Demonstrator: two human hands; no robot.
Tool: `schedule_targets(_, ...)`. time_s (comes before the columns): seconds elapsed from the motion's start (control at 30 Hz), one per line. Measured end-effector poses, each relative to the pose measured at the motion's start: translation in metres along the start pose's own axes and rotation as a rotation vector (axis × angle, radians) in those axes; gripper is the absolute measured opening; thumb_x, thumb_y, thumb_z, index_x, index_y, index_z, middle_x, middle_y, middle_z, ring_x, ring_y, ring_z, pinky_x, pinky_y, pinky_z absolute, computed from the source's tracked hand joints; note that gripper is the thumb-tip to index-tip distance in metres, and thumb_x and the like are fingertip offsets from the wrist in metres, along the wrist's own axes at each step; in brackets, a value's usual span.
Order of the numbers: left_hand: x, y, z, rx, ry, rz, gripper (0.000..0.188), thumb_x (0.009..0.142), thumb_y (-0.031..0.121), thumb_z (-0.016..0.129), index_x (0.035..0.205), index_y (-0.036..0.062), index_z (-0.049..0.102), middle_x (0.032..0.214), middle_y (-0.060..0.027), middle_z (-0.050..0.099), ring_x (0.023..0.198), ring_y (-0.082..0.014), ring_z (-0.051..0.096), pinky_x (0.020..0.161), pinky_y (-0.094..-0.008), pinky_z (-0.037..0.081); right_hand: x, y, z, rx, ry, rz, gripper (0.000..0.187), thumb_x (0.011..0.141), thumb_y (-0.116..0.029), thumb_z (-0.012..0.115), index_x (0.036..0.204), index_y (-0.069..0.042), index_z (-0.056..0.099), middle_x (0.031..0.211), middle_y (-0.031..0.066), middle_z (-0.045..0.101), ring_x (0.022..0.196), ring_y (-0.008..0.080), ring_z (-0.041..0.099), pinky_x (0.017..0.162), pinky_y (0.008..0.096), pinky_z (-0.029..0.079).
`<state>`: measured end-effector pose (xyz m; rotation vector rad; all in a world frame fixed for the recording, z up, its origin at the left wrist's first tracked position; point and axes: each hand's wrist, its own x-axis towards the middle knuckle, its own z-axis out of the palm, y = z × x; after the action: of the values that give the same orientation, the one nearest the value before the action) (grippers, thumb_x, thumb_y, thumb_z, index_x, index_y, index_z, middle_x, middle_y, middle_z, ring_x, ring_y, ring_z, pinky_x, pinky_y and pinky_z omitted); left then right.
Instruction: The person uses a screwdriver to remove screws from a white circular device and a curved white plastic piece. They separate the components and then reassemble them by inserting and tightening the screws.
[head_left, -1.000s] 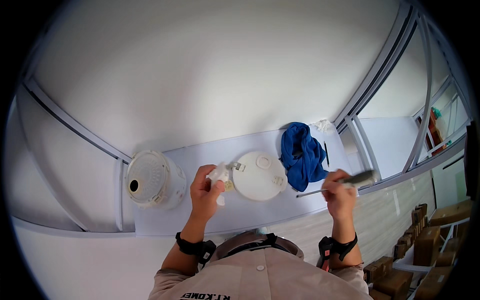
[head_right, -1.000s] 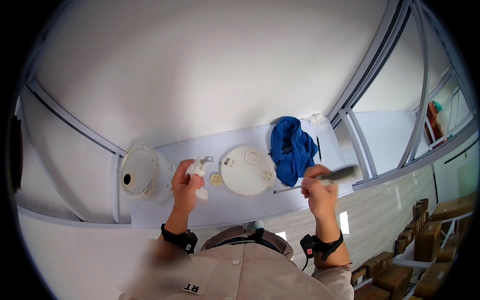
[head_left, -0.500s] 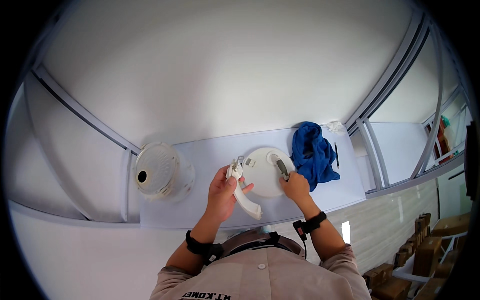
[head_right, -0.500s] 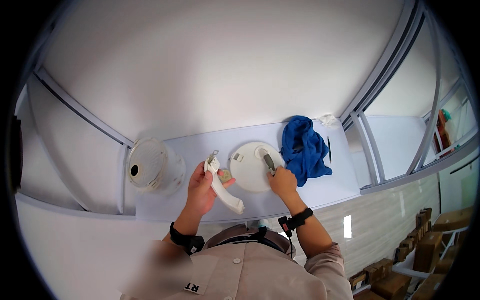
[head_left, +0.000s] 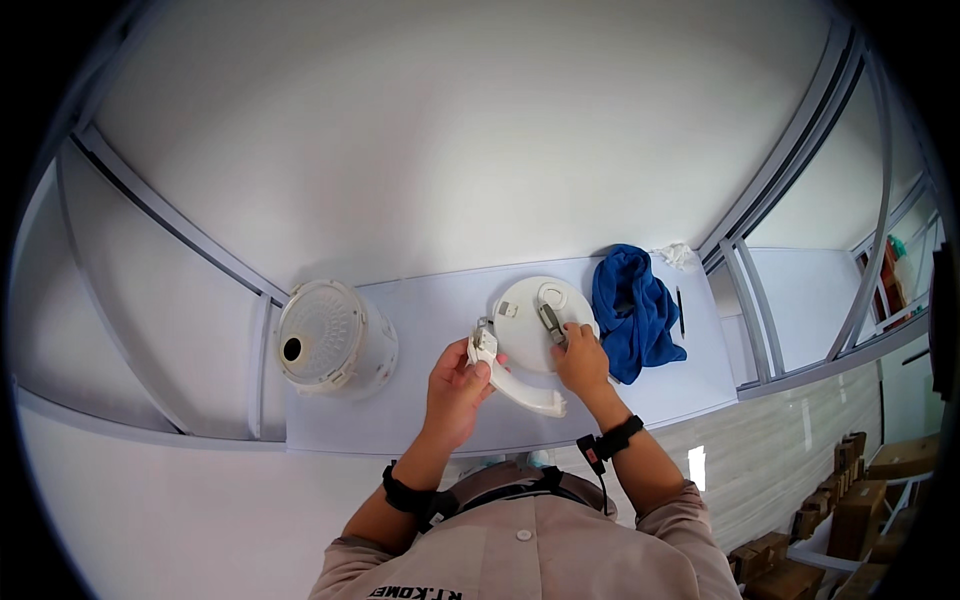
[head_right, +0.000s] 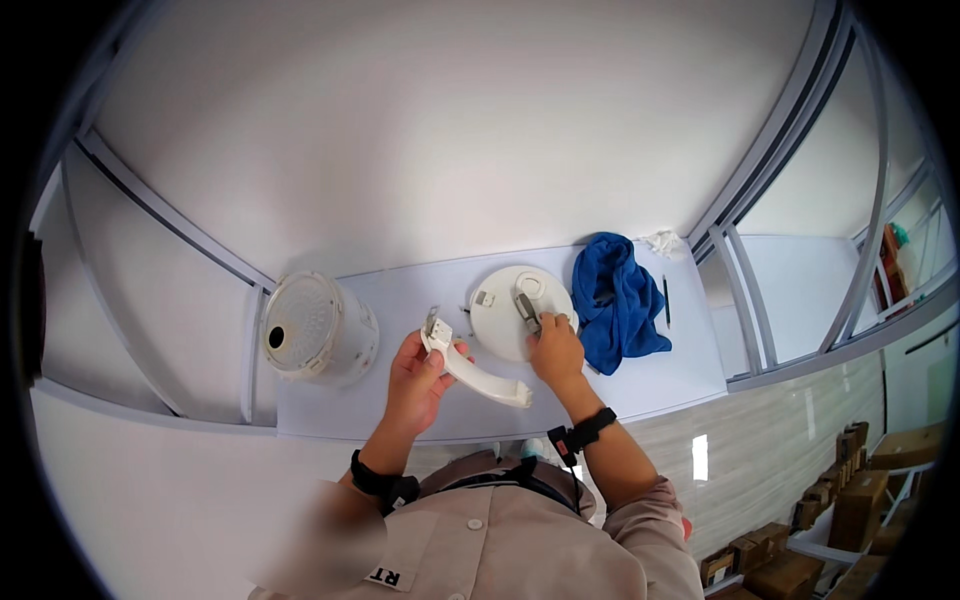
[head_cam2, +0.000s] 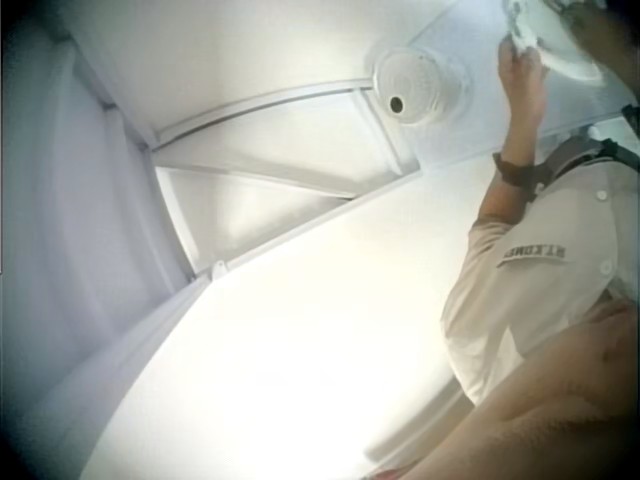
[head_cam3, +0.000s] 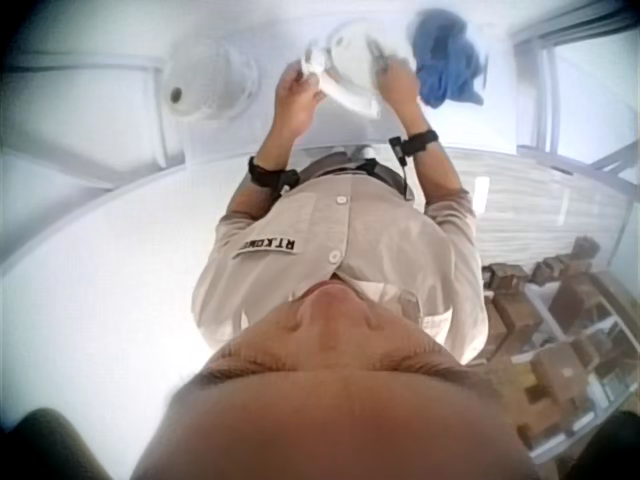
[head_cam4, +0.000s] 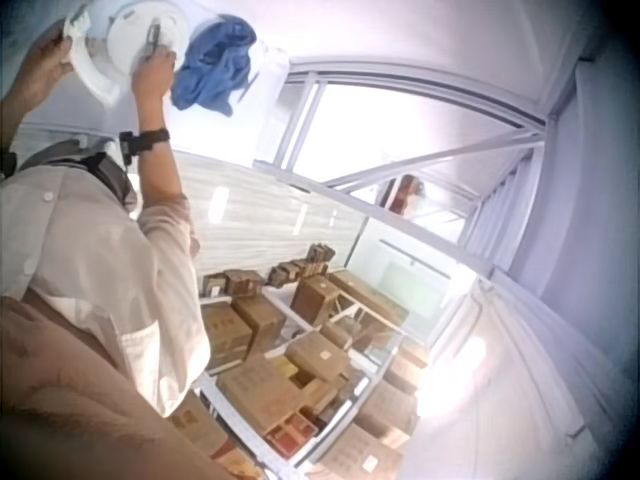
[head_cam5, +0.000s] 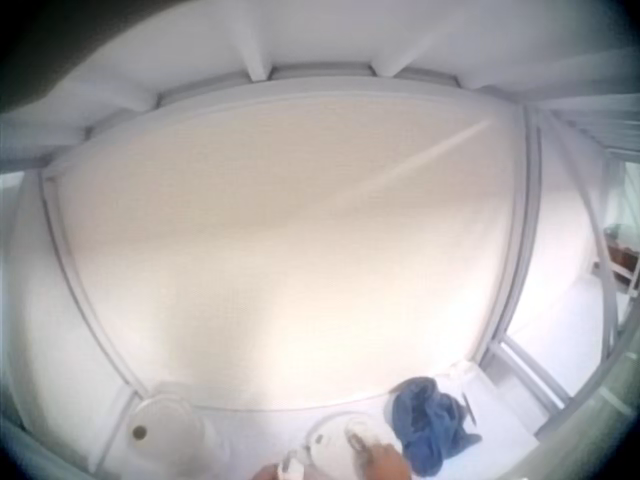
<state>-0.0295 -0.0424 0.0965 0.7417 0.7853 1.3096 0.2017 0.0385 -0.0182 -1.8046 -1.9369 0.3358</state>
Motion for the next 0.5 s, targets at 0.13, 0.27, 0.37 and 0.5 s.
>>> schedule_targets(0.13, -0.001, -0.004, 0.003, 0.052, 0.055, -0.032, 0.04, 0.101, 0.012, 0.067, 0.137, 0.0027, 0.053, 0.128, -0.0111, 0.066, 0.12, -0.0218, 0.065, 0.098, -0.0406, 0.058, -0.003, -0.015, -0.019, 0.064, 0.184, -0.143, 0.038, 0.088, -0.02, 0.076, 0.122, -0.009, 0.063, 0.111, 0.0159, 0.063, 0.097, 0.0354, 0.066, 0.08, 0.042, 0.055)
schedule_targets(0.27, -0.004, -0.007, -0.004, 0.331, 0.012, -0.028, 0.041, 0.097, 0.008, 0.073, 0.133, 0.0006, 0.056, 0.126, -0.0109, 0.066, 0.117, -0.0189, 0.065, 0.092, -0.0354, 0.06, -0.008, -0.035, -0.077, 0.632, -0.191, -0.07, 0.033, 0.094, -0.019, 0.074, 0.122, -0.006, 0.064, 0.114, 0.0137, 0.064, 0.094, 0.0251, 0.064, 0.078, 0.0335, 0.052)
schedule_targets(0.37, -0.005, -0.013, 0.001, 0.46, -0.12, 0.067, 0.039, 0.094, 0.008, 0.075, 0.129, 0.0021, 0.057, 0.127, -0.0072, 0.064, 0.115, -0.0164, 0.065, 0.088, -0.032, 0.06, -0.03, -0.055, -0.101, 0.941, -0.302, -0.255, 0.035, 0.096, -0.015, 0.074, 0.127, -0.004, 0.065, 0.112, 0.01, 0.065, 0.095, 0.0178, 0.062, 0.08, 0.0299, 0.052)
schedule_targets(0.5, -0.008, 0.008, 0.023, 0.651, -0.222, -0.006, 0.038, 0.091, 0.006, 0.078, 0.124, 0.0021, 0.059, 0.123, -0.0068, 0.064, 0.112, -0.0163, 0.065, 0.088, -0.0322, 0.061, -0.046, -0.079, -0.112, 1.053, -0.298, -0.368, 0.044, 0.091, -0.013, 0.079, 0.131, -0.004, 0.064, 0.111, 0.0085, 0.066, 0.096, 0.0192, 0.063, 0.082, 0.0311, 0.052)
